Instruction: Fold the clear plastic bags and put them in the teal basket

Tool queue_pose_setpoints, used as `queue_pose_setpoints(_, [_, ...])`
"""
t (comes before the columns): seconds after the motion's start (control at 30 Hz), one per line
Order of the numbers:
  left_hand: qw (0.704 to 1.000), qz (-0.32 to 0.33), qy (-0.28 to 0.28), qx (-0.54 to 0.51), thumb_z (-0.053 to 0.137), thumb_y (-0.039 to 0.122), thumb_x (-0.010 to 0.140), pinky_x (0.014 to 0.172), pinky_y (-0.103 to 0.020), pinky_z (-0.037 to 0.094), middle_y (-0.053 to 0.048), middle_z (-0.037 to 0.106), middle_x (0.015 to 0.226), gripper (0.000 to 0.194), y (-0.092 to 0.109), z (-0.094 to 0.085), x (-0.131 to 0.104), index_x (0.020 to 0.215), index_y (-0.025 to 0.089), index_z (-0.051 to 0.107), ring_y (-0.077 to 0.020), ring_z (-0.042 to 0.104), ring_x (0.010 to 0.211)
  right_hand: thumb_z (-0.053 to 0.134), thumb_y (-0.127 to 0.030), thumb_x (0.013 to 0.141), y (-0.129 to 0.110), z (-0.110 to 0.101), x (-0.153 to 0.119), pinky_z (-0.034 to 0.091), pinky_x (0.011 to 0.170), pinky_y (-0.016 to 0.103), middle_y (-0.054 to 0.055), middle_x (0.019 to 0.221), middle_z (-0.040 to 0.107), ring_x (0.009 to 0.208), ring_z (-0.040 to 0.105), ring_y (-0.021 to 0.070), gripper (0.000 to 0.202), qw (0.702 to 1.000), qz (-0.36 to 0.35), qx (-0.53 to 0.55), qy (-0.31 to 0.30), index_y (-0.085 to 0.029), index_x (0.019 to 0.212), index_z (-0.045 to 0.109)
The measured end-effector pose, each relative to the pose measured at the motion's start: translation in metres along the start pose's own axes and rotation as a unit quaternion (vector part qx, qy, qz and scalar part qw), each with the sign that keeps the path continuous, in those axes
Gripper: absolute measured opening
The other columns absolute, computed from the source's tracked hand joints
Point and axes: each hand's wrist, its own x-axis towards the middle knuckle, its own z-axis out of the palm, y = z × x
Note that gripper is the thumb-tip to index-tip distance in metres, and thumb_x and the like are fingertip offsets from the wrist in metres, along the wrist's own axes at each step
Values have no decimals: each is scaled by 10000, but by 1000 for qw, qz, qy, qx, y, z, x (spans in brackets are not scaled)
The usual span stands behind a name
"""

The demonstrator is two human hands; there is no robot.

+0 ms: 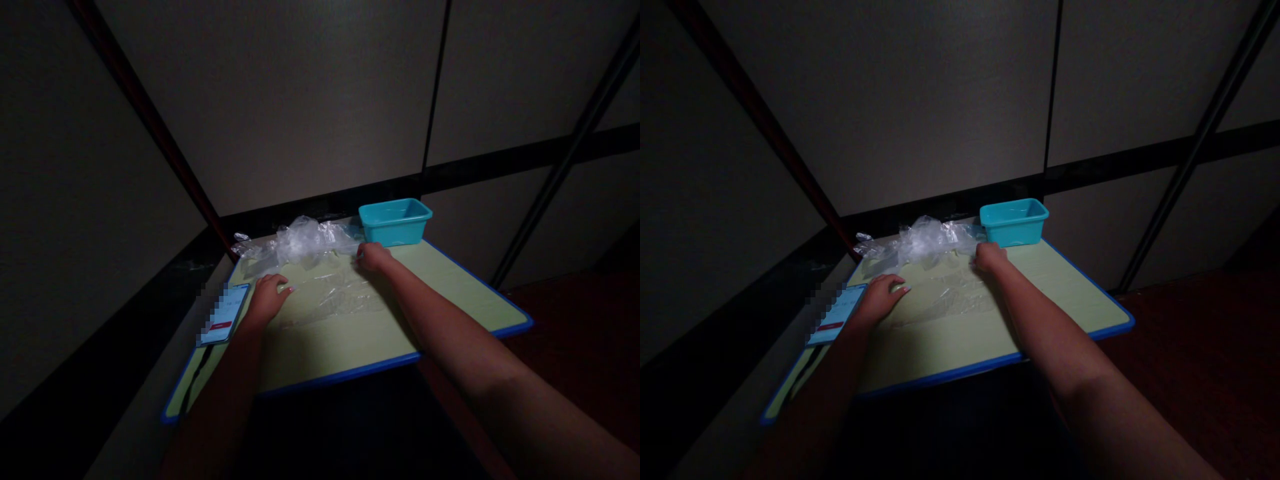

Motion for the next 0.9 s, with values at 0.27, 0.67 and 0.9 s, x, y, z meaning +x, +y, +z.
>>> queue_pose_setpoints(0.27, [1000,0,1,1,616,310,761,893,-327,402,-74,647,980,223,-3,4,1,929,164,639,-219,548,976,643,-345,739,-2,9,3,425,821,362,117,1080,638,1064,529,298,255,999,-15,33,0,-198,945,672])
queue_pose_setpoints(0.67, [999,39,-24,-9,616,421,750,976,-345,352,-88,594,1108,411,3,4,-3,1062,152,613,-242,487,1090,673,-381,715,1,11,9,428,729,285,87,1011,661,920,584,226,303,997,-22,68,5,-210,966,653])
queue_pose_setpoints(0.9, [996,22,-81,23,583,509,739,1032,-392,297,-114,508,1280,571,4,4,-5,1196,167,556,-279,391,1238,677,-347,706,1,12,8,417,763,328,97,1025,661,1014,545,282,213,998,-29,50,-16,-222,878,690])
